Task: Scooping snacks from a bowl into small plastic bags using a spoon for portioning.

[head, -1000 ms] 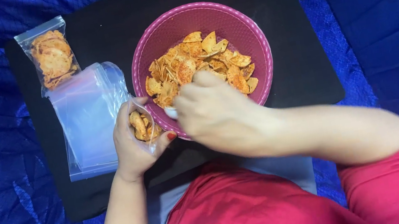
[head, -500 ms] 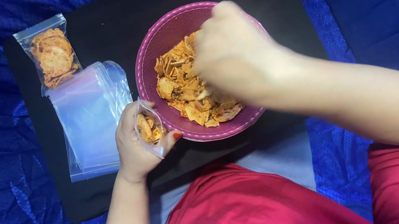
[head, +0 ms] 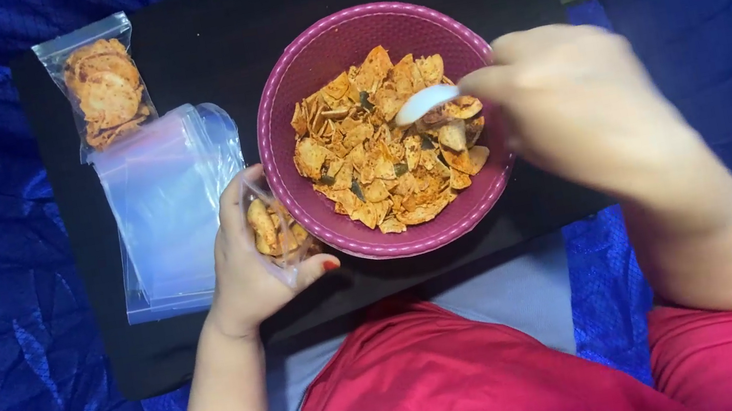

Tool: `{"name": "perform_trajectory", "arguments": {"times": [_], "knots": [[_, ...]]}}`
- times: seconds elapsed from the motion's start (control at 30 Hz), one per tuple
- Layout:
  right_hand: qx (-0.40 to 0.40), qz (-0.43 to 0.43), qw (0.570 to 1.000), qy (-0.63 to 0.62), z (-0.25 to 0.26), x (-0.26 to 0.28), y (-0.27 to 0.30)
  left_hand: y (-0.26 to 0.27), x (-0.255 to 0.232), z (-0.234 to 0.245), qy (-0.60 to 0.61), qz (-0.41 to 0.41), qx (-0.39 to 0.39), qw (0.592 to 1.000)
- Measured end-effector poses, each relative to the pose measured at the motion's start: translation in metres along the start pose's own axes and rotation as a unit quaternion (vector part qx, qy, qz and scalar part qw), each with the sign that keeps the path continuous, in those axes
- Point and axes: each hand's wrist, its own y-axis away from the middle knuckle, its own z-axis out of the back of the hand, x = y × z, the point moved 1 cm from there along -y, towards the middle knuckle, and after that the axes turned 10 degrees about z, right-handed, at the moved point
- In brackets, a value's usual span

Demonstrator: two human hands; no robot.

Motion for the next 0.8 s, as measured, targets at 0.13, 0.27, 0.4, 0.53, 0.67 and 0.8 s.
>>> {"name": "perform_trajectory", "arguments": {"times": [0.13, 0.27, 0.4, 0.53, 0.67, 0.8], "knots": [[-0.008, -0.027, 0.995, 0.093, 0.023, 0.002, 0.038, 0.005, -0.008, 0.005, 0.006, 0.031, 0.028, 0.999], [0.069, -0.08, 0.992, 0.075, -0.006, 0.011, 0.038, 0.011, -0.008, 0.004, -0.05, 0.081, 0.009, 0.995], [-0.032, -0.084, 0.996, -0.002, -0.03, 0.018, 0.036, 0.014, -0.002, 0.005, 0.007, 0.093, -0.004, 0.996], [-0.052, -0.068, 0.994, -0.063, -0.022, 0.011, 0.035, 0.011, -0.007, 0.02, 0.11, 0.06, -0.001, 0.992], [-0.072, -0.044, 0.989, -0.124, -0.008, 0.001, 0.023, -0.002, -0.015, 0.046, 0.195, 0.046, -0.001, 0.98], [-0.082, 0.033, 0.972, -0.218, -0.008, -0.02, 0.003, -0.037, -0.014, 0.068, 0.24, 0.043, 0.021, 0.97]]}}
